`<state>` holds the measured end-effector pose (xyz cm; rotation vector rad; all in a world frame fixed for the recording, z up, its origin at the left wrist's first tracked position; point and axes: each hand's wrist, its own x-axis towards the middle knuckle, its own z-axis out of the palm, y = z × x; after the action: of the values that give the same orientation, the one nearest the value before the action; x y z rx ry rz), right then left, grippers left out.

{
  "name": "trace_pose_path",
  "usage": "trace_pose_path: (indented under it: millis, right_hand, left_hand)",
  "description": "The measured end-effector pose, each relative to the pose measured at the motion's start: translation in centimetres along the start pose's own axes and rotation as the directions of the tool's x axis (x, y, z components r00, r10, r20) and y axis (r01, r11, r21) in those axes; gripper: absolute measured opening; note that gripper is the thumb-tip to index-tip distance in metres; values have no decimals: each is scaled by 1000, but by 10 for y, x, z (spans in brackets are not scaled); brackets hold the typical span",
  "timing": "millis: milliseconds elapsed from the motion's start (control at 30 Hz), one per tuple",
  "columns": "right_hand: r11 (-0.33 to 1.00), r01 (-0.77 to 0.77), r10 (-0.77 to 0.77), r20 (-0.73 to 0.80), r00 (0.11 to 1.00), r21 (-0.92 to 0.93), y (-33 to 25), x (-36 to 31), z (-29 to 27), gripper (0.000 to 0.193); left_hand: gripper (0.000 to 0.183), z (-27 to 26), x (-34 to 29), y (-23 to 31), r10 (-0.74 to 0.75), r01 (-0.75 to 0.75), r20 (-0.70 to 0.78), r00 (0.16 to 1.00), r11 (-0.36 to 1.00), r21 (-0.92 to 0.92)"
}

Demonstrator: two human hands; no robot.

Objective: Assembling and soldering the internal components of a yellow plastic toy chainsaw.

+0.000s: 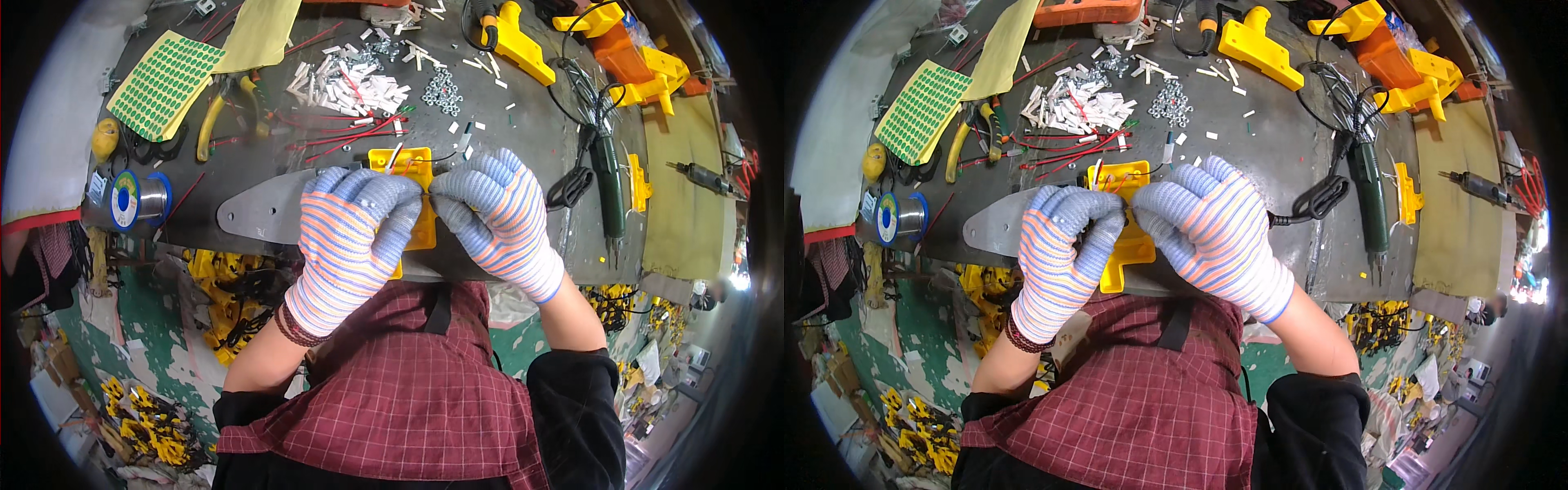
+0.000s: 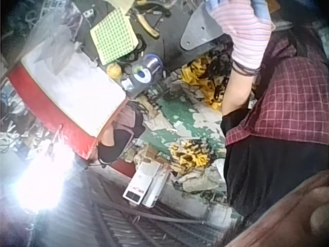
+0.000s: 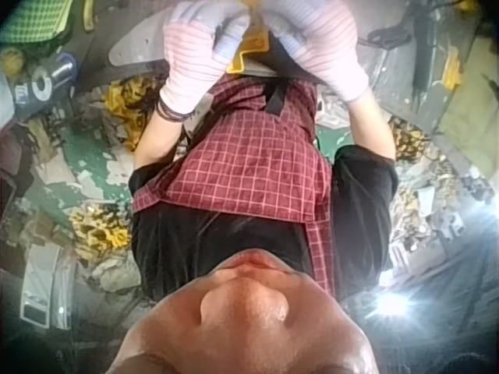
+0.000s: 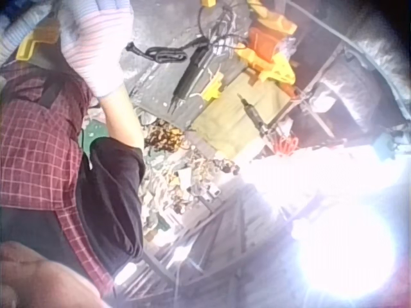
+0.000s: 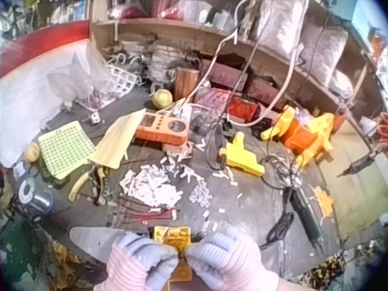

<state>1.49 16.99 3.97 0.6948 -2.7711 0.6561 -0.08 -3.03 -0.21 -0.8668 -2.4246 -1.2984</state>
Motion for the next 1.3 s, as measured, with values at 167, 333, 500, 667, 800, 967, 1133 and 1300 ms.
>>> trace_pose_path:
  millis: [167,333,500,667,800,967,1133,1300]
  right_hand:
    - [998,47,-52,104,993,45,12,8,-4,16]
    - [1000,3,-2,42,999,-24,4,0,-9,18]
    - [995,68,-70,-33,997,-78,16,-12,-4,21]
    - [972,111,-122,-41,992,-206,-4,-8,3,29]
    - [983,43,-60,-91,994,-177,-11,-7,-1,29]
    - [872,-397,366,156,917,286,-18,-12,-19,16]
    - [851,-401,350,203,914,340,-5,-6,-17,14]
    - [939,-256,222,163,961,229,0,-3,-14,16]
  left_hand:
    - [10,-1,2,0,-2,3,30,1000,1000,-28]
    - [8,0,0,0,-68,68,-6,998,996,-58]
    - [9,1,0,-1,-54,52,-36,998,997,-62]
    - [9,2,1,0,-60,58,-24,998,997,-59]
    - [10,1,0,2,-69,68,-15,998,997,-45]
    - [11,0,-3,-1,-46,45,-12,999,998,-40]
    - [14,1,-5,-8,-5,5,5,1000,1000,-6]
    - [17,2,-3,-6,15,-15,15,1000,999,30]
